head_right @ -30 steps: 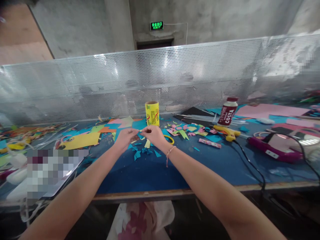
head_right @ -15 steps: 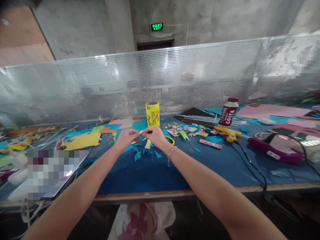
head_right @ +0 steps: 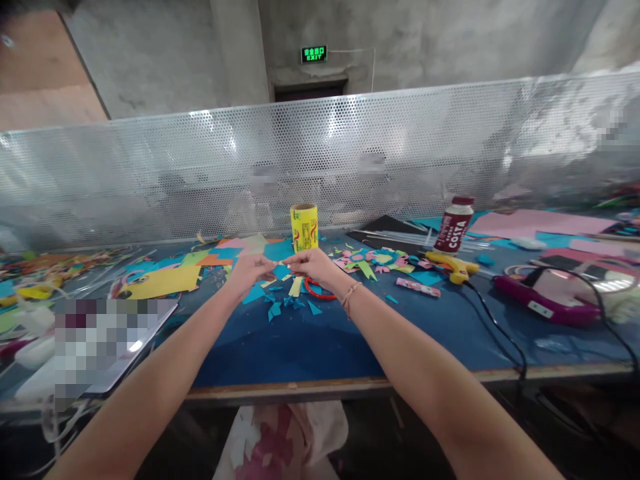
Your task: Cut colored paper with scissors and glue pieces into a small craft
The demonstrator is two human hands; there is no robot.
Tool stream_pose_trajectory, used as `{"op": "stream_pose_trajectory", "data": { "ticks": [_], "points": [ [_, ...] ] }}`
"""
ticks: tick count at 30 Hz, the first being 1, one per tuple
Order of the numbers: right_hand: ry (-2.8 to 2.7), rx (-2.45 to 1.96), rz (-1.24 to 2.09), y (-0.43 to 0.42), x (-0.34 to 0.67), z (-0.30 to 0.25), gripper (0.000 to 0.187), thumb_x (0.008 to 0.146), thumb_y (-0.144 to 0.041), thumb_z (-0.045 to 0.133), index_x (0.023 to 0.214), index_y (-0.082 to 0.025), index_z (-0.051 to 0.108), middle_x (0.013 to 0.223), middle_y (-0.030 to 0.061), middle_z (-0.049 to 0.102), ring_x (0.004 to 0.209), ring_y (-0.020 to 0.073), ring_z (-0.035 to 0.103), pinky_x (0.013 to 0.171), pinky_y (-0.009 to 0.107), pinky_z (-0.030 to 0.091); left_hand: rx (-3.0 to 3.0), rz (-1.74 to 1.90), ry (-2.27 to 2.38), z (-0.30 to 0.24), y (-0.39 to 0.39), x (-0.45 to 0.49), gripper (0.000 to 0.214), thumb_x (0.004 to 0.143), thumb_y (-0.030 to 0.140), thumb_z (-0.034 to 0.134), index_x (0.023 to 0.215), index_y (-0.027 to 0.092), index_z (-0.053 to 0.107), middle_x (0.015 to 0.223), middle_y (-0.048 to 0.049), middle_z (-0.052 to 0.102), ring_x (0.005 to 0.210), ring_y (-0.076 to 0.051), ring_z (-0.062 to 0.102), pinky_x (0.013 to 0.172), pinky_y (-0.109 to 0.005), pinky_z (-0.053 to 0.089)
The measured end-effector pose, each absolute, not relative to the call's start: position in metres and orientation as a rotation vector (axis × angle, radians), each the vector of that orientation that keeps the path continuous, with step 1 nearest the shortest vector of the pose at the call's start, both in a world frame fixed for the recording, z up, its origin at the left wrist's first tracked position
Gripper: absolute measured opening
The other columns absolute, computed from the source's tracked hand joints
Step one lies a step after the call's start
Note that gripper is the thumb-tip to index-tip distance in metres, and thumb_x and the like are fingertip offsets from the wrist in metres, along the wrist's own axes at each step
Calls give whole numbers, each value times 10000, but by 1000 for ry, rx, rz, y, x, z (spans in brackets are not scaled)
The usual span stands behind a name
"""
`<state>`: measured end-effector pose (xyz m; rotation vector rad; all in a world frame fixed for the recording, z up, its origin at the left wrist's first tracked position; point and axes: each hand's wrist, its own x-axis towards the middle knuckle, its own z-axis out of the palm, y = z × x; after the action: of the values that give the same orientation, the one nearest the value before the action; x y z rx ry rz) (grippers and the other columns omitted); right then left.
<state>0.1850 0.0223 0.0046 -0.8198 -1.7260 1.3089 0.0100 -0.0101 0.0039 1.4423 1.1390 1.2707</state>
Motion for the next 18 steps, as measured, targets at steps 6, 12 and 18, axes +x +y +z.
{"op": "stream_pose_trajectory", "data": {
  "ticks": [6,12,18],
  "points": [
    [-1852,-855,1021,21,183,2,270,667,-221,607,921,-150,662,785,57,670,713,134,606,720,294,490,1359,1287,1117,0,-9,9,163,633,257,656,619,131,555,507,-15,592,501,-126,587,572,-278,489],
    [-2175,-572,399,22,182,-9,349,681,-217,624,1029,-245,615,1069,53,592,991,170,535,863,331,436,1240,1363,1164,-2,-8,10,187,628,280,657,632,141,531,510,-1,575,499,-120,582,540,-251,479],
    [-2202,-583,215,18,180,-8,242,753,-256,559,980,-240,643,971,50,632,892,159,572,820,313,448,1362,1359,1201,0,-11,13,177,646,282,640,636,136,540,501,5,561,474,-106,560,534,-245,483]
  ]
}}
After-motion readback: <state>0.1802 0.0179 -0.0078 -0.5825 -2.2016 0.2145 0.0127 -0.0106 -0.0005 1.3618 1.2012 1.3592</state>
